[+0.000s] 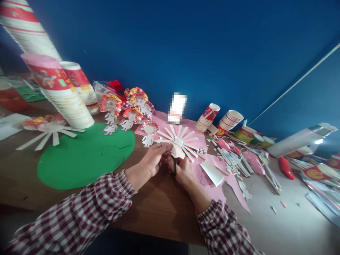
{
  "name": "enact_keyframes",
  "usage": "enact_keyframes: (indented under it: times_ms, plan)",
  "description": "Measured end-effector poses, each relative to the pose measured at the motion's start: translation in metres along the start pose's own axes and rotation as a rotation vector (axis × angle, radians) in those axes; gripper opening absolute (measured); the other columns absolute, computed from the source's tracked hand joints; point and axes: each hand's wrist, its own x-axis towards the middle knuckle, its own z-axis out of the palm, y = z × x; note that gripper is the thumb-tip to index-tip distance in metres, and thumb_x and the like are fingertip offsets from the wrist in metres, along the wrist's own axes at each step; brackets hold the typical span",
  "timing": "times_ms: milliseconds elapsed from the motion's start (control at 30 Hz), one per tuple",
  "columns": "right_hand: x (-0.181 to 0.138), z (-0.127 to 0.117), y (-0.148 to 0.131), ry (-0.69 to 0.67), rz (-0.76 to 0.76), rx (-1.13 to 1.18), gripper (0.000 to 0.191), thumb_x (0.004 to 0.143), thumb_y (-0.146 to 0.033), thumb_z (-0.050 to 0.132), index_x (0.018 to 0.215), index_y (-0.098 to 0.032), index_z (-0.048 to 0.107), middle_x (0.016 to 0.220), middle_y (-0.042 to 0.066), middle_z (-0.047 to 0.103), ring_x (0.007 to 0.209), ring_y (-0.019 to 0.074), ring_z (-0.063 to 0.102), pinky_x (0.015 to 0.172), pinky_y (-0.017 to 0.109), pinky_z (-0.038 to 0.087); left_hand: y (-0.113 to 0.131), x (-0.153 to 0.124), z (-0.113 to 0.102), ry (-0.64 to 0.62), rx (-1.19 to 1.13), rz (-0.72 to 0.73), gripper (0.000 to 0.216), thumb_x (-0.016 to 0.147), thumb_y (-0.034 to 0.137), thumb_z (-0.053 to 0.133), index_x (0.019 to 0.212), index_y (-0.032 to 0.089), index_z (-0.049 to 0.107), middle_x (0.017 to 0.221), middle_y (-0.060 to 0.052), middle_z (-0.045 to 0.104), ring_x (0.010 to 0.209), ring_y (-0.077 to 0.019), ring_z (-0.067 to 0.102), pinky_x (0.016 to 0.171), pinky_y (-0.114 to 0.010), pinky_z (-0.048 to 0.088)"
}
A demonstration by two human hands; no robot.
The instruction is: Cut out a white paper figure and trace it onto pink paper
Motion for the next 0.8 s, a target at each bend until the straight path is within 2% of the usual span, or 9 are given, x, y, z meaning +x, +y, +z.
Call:
enact_keyframes:
  times_ms: [400, 800]
  plan:
    - [-0.0013, 0.0027, -0.0048, 0.007, -0.007, -0.026, 0.046, 0.08, -0.054, 0.048, 0.05, -0.019, 0.049, 0.043, 0.001, 0.048, 0.037, 0.0094, 0.04, 0.035, 0.022, 0.029, -0.0008, 0.0007, 0.0, 0.026, 0.007, -0.006, 0.024, 0.056, 0.028, 0.074, 0.059, 0.014, 0.054, 0.048, 0.002, 0.051, 0.041, -0.0102, 0.048, 0.041, -0.023, 0.036]
    - [0.0004, 0.0007, -0.0015, -0.006, -0.002, 0.028, 0.044, 0.08, -0.048, 0.053, 0.048, -0.018, 0.048, 0.042, 0.0, 0.047, 0.037, 0.0087, 0.039, 0.036, 0.021, 0.027, -0.0009, 0.0027, -0.0004, 0.003, -0.031, 0.017, 0.019, 0.057, 0.024, 0.073, 0.061, 0.012, 0.059, 0.051, 0.002, 0.053, 0.045, -0.0077, 0.047, 0.046, -0.021, 0.036]
